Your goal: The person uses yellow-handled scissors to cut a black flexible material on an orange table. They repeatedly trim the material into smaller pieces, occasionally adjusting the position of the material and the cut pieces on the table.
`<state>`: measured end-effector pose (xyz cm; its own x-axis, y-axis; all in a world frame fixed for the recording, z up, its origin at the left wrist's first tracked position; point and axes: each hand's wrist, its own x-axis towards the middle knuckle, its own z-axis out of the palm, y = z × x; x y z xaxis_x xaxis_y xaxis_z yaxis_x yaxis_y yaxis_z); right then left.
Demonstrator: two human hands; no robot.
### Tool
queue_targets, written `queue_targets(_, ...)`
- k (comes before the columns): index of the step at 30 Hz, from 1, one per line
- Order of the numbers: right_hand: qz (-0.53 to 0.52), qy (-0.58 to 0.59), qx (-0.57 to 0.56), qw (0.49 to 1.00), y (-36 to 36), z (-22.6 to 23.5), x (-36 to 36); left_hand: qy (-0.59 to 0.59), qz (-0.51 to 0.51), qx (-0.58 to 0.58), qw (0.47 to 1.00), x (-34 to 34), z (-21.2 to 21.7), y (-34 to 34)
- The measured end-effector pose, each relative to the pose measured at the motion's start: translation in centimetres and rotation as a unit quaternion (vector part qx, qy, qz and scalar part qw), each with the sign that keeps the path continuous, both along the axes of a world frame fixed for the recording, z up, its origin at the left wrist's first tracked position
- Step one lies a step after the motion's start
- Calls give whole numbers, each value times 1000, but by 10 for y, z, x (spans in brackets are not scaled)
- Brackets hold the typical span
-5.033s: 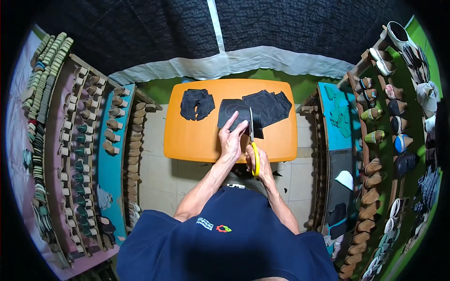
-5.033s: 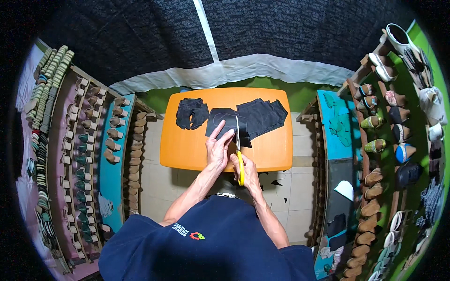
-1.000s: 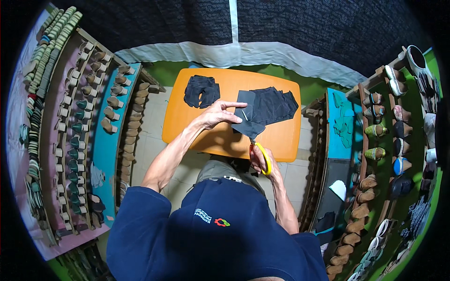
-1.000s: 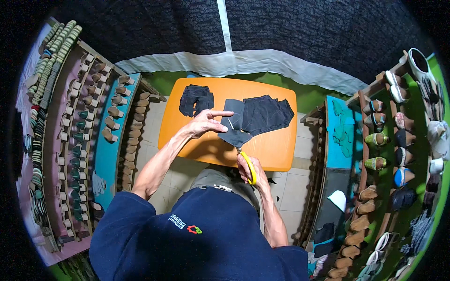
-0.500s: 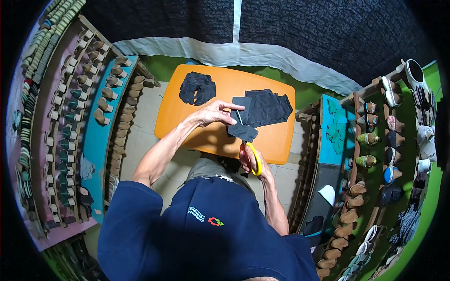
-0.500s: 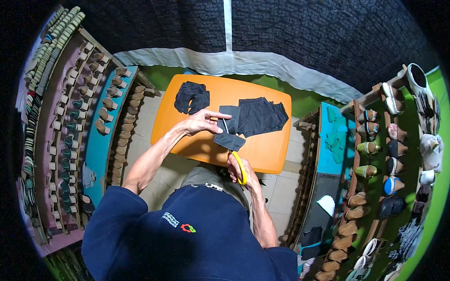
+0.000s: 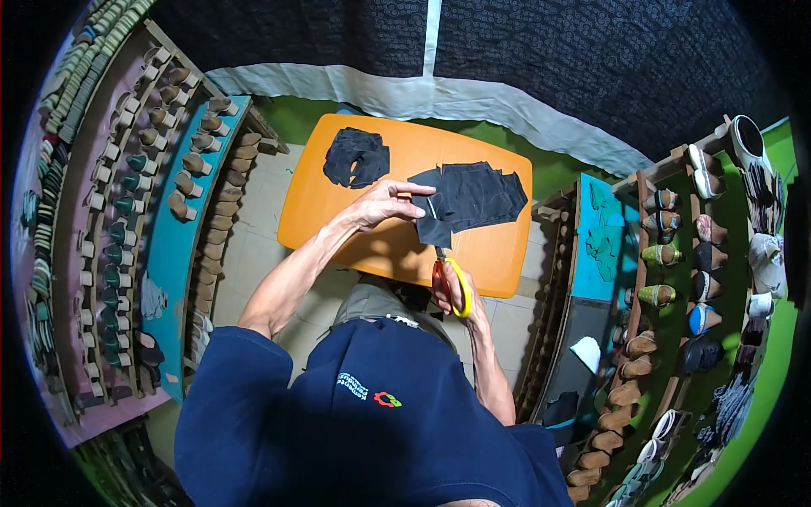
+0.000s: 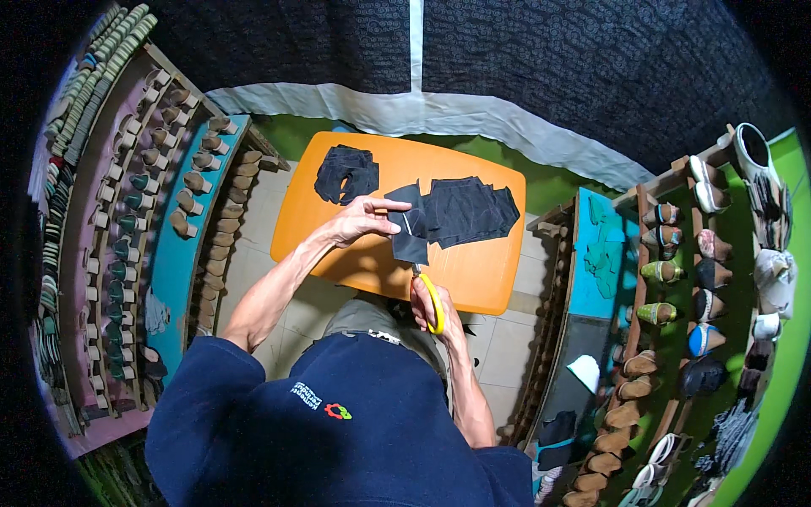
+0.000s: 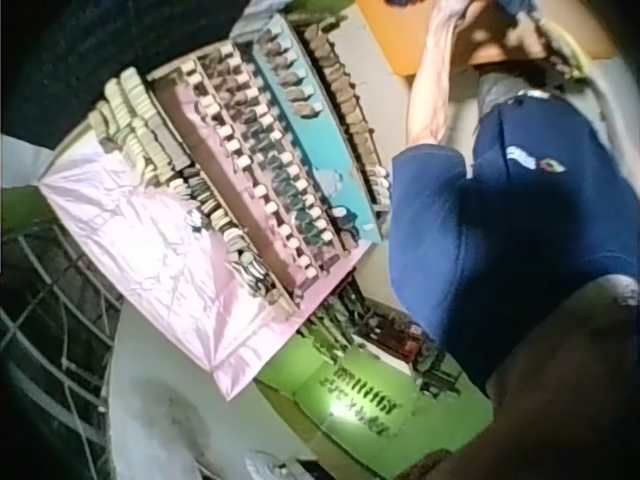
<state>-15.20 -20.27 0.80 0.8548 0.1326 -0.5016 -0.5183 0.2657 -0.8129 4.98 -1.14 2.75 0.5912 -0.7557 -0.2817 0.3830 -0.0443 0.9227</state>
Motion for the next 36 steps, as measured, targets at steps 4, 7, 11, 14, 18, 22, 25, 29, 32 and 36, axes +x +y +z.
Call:
queue_targets(4, 4, 0, -38, 999, 1, 3, 0, 3, 4, -19, 1000, 0, -6, 2)
queue_targets(7, 3, -9, -56, 998, 0, 6, 0, 4, 16, -9, 1000, -2, -5, 1)
queue_targets(11, 18, -22, -70, 997, 0, 10, -2, -11, 20, 12, 1000, 4, -7, 0)
queue_targets(14, 33, -35, -55, 997, -3, 8, -5, 15, -26, 6, 1000, 8, 6, 2)
queue_targets(18, 57, -47, -37, 997, -6, 5, -6, 13, -100, 48, 994, 17, 12, 6)
queue_targets(22, 48, -4, 0, 999, -5, 6, -4, -5, -141, 61, 988, 17, 12, 4)
queue_targets(25, 54, 4, 8, 998, -4, 0, -2, -13, -159, 59, 985, 14, 11, 1)
queue_targets(29, 49, 8, 4, 999, -5, 4, -3, -4, -124, 54, 991, 12, 10, 2)
queue_targets(32, 48, 10, -21, 999, -6, 3, -4, 1, -92, 33, 995, 16, -1, 3)
queue_targets(36, 40, 14, -32, 999, -7, -1, -5, -15, -95, 49, 994, 17, 3, 5)
